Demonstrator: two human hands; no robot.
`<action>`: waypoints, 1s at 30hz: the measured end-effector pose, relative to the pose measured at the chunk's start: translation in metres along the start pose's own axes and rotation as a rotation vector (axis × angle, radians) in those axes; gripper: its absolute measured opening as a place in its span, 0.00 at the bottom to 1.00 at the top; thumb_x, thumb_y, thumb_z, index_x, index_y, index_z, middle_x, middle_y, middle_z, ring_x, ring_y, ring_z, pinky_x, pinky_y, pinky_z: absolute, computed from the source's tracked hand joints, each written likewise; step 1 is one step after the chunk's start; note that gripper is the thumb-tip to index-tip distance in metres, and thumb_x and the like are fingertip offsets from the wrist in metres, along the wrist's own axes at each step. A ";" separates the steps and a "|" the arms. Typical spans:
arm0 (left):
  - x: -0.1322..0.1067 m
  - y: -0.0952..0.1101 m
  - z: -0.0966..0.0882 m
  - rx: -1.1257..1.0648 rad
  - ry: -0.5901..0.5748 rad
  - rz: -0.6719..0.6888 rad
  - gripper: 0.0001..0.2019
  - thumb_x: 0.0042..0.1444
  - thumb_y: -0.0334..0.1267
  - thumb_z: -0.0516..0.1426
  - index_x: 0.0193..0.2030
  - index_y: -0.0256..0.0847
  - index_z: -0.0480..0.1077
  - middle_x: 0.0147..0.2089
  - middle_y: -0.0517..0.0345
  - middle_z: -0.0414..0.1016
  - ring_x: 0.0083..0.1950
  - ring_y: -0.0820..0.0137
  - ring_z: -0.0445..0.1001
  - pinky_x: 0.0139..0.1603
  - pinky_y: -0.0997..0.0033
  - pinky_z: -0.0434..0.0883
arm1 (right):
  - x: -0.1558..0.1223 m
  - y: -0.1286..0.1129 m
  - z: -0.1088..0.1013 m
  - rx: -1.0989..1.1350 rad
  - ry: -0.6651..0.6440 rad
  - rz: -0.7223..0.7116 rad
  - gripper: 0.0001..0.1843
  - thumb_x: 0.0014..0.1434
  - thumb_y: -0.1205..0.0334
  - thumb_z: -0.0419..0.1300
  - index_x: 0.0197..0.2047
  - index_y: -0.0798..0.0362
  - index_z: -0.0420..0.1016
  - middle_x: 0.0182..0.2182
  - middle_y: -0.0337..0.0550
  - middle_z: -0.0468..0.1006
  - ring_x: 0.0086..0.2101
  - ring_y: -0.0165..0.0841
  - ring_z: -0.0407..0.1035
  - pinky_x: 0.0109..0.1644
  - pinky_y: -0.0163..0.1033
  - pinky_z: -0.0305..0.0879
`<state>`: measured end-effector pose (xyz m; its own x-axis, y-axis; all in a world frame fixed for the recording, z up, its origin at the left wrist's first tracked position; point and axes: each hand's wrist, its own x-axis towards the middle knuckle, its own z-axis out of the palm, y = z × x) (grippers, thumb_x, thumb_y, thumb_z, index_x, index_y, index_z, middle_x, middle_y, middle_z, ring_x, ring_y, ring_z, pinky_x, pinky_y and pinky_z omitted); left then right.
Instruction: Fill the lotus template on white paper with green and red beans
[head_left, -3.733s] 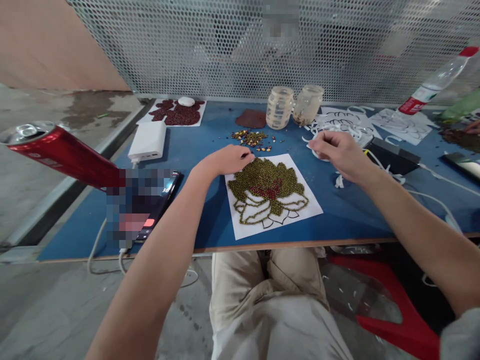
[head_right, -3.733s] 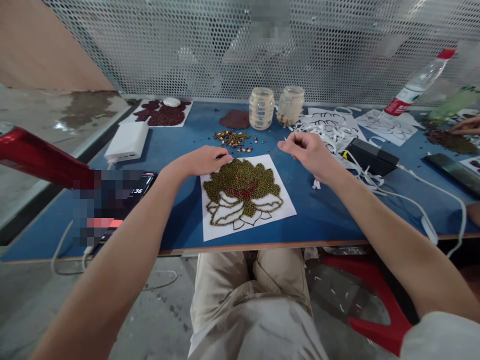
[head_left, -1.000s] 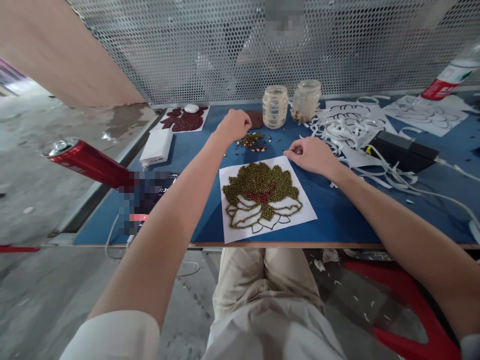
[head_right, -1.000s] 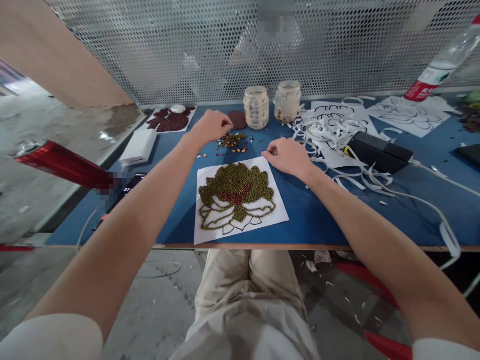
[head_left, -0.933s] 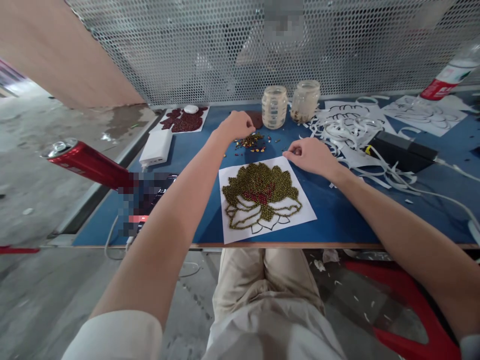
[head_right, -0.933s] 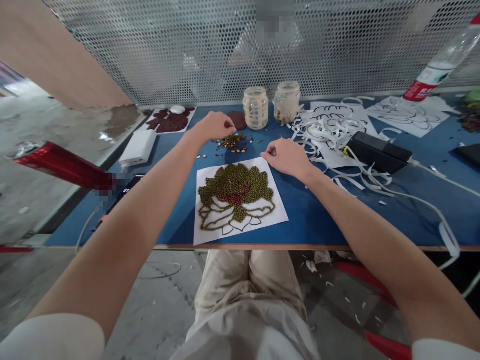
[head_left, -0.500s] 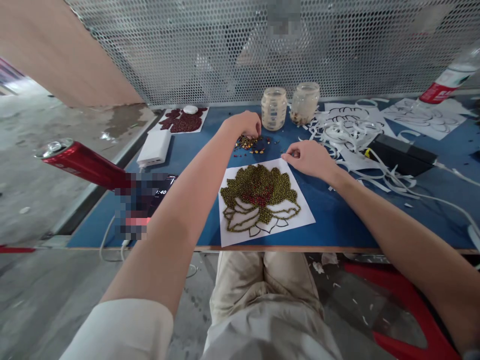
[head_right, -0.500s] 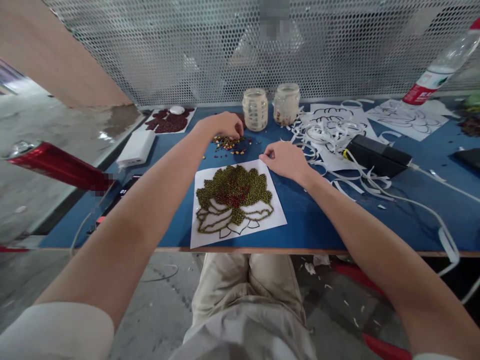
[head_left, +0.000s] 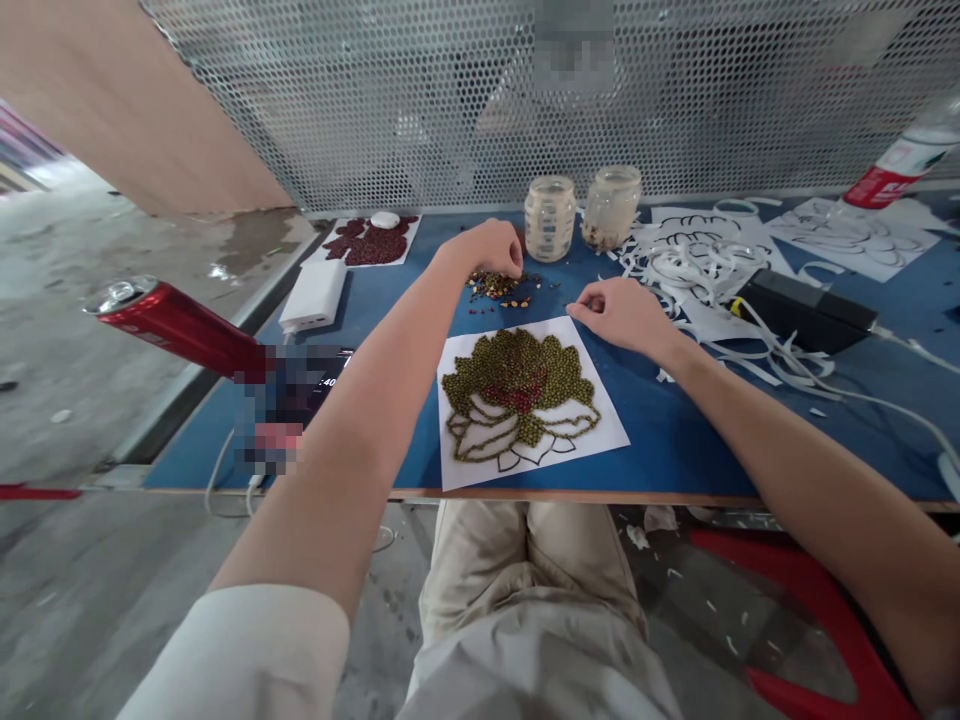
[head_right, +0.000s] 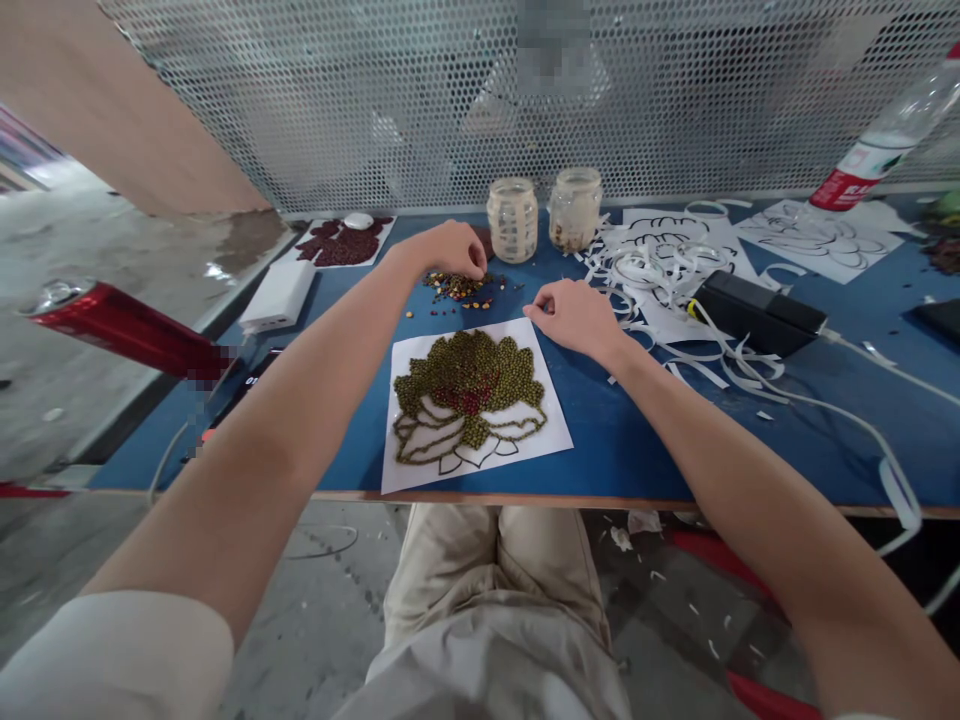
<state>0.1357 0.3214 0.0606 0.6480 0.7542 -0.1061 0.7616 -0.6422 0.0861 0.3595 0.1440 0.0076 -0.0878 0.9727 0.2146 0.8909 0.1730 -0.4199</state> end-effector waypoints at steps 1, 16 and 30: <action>-0.002 0.001 -0.001 -0.037 0.013 0.018 0.16 0.55 0.39 0.64 0.48 0.39 0.88 0.42 0.53 0.89 0.42 0.65 0.81 0.45 0.69 0.71 | 0.000 0.000 0.000 0.006 0.014 0.009 0.16 0.69 0.48 0.64 0.41 0.49 0.88 0.37 0.47 0.87 0.36 0.41 0.76 0.35 0.46 0.60; -0.017 0.044 0.019 -0.207 -0.084 0.304 0.16 0.56 0.43 0.65 0.49 0.45 0.88 0.44 0.56 0.89 0.46 0.65 0.84 0.48 0.67 0.74 | 0.003 0.003 0.002 0.037 0.089 0.021 0.15 0.69 0.49 0.63 0.40 0.50 0.86 0.38 0.49 0.87 0.38 0.44 0.78 0.38 0.46 0.65; -0.113 0.018 0.012 -0.168 0.098 0.138 0.15 0.64 0.42 0.60 0.50 0.43 0.86 0.46 0.51 0.90 0.43 0.67 0.81 0.48 0.68 0.70 | 0.005 0.012 0.008 -0.017 0.056 -0.072 0.09 0.69 0.57 0.63 0.45 0.49 0.85 0.48 0.50 0.85 0.48 0.46 0.77 0.48 0.49 0.69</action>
<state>0.0765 0.2230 0.0620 0.7367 0.6760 0.0141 0.6506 -0.7143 0.2578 0.3658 0.1522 -0.0032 -0.1275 0.9476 0.2930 0.8907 0.2393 -0.3865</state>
